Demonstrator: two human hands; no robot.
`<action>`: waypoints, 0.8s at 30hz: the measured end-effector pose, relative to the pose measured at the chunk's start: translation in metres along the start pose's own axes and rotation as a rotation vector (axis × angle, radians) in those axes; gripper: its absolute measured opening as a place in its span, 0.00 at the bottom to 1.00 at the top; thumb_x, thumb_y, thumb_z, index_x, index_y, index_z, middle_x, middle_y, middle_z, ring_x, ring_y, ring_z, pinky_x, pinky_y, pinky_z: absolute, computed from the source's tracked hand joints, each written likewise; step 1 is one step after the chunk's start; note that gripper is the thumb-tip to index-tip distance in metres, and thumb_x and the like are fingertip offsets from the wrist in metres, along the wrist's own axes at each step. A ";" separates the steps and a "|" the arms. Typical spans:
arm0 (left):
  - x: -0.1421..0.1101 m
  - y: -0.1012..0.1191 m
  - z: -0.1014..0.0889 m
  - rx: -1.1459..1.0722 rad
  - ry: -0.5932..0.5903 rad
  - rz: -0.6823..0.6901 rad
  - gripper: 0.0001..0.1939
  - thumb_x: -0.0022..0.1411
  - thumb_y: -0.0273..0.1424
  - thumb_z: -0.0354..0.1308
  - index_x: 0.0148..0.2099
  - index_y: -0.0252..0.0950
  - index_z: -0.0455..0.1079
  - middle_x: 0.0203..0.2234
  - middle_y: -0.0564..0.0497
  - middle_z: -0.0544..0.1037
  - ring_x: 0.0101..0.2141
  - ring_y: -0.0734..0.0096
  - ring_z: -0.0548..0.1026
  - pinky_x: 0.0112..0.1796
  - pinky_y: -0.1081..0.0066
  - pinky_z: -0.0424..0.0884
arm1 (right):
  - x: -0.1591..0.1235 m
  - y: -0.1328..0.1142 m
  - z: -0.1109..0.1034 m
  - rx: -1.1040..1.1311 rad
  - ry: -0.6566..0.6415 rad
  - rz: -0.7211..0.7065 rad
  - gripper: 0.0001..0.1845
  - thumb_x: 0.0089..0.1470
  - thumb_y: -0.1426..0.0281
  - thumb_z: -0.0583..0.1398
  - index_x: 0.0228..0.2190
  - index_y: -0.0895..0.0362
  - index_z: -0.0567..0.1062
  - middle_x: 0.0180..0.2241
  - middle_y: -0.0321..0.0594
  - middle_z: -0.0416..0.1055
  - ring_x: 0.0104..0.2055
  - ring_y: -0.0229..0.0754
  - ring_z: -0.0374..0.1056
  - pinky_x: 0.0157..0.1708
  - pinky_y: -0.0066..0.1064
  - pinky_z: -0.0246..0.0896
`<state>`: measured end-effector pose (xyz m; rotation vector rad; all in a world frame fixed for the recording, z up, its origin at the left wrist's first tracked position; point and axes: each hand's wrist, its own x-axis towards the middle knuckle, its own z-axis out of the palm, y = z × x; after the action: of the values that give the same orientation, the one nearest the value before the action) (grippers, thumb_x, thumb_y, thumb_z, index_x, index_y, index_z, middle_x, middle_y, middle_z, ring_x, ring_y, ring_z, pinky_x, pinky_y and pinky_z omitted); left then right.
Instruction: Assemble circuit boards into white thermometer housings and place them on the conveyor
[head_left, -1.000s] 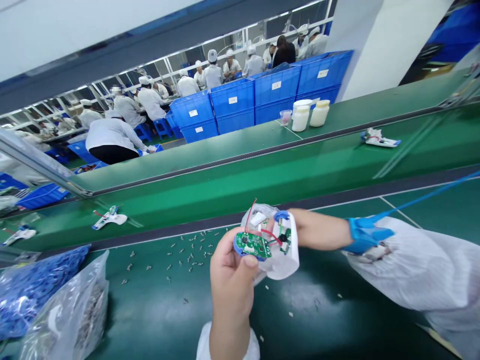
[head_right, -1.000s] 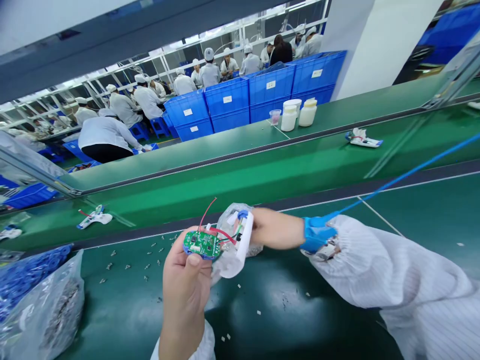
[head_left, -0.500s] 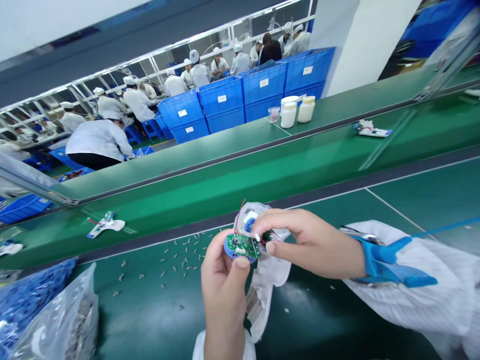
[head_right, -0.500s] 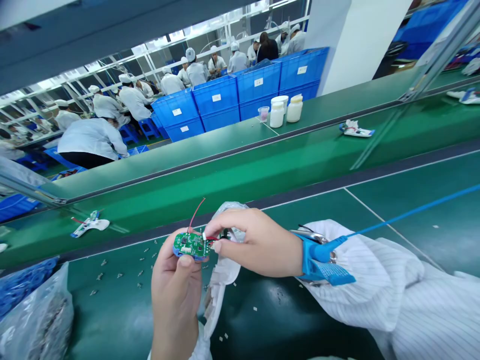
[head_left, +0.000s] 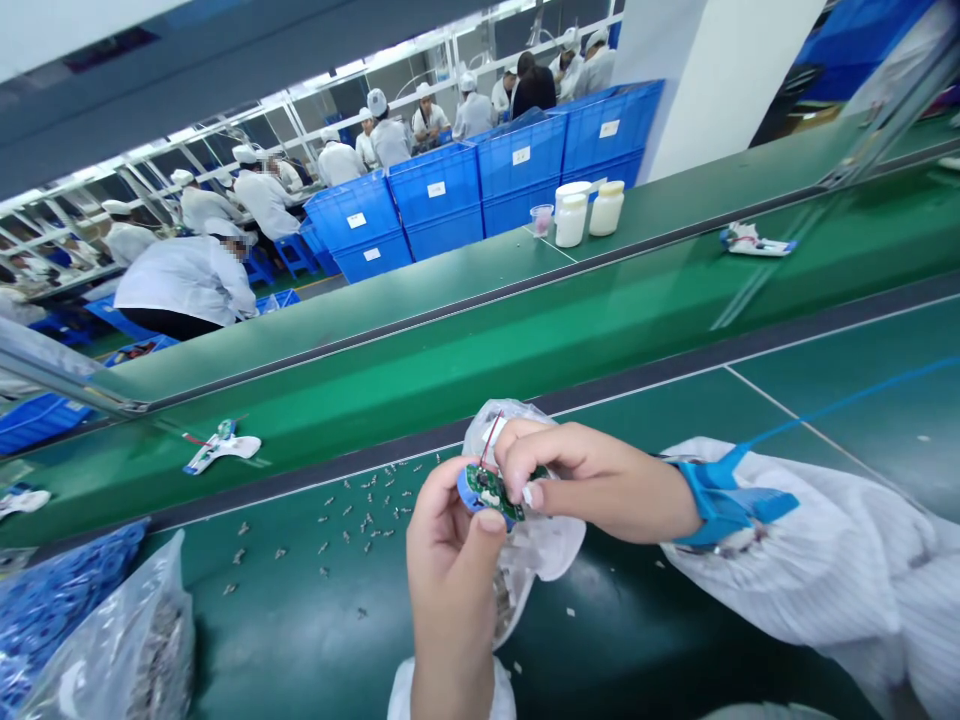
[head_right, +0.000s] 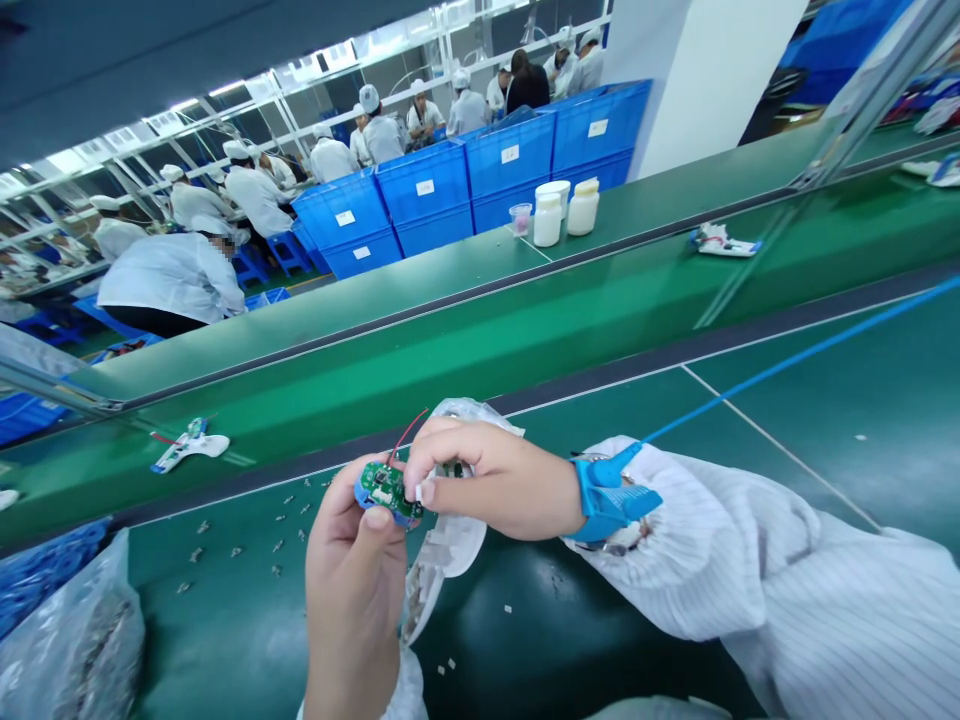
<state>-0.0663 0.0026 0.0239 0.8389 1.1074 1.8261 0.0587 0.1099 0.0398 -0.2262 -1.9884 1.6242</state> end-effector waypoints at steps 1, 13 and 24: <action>-0.001 0.001 0.001 0.002 0.015 -0.009 0.13 0.54 0.36 0.67 0.42 0.41 0.76 0.31 0.52 0.76 0.31 0.75 0.73 0.33 0.79 0.70 | 0.000 0.000 0.001 0.029 0.004 0.004 0.16 0.57 0.61 0.58 0.25 0.60 0.71 0.29 0.38 0.64 0.36 0.37 0.62 0.38 0.31 0.57; -0.005 -0.002 0.003 0.033 -0.051 0.039 0.12 0.60 0.37 0.61 0.46 0.45 0.75 0.37 0.52 0.78 0.36 0.72 0.75 0.37 0.77 0.71 | -0.002 -0.020 -0.004 0.033 0.069 0.108 0.12 0.56 0.69 0.57 0.23 0.60 0.68 0.25 0.35 0.63 0.29 0.33 0.59 0.30 0.27 0.54; -0.012 0.003 0.005 0.195 -0.081 0.054 0.12 0.63 0.35 0.58 0.49 0.46 0.74 0.38 0.52 0.79 0.36 0.71 0.76 0.38 0.76 0.71 | 0.003 -0.036 -0.002 -0.466 0.024 -0.006 0.10 0.50 0.77 0.58 0.19 0.59 0.70 0.21 0.34 0.66 0.30 0.34 0.61 0.29 0.25 0.56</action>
<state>-0.0578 -0.0069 0.0267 1.0558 1.2359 1.7305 0.0646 0.1037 0.0753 -0.4091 -2.3203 1.1255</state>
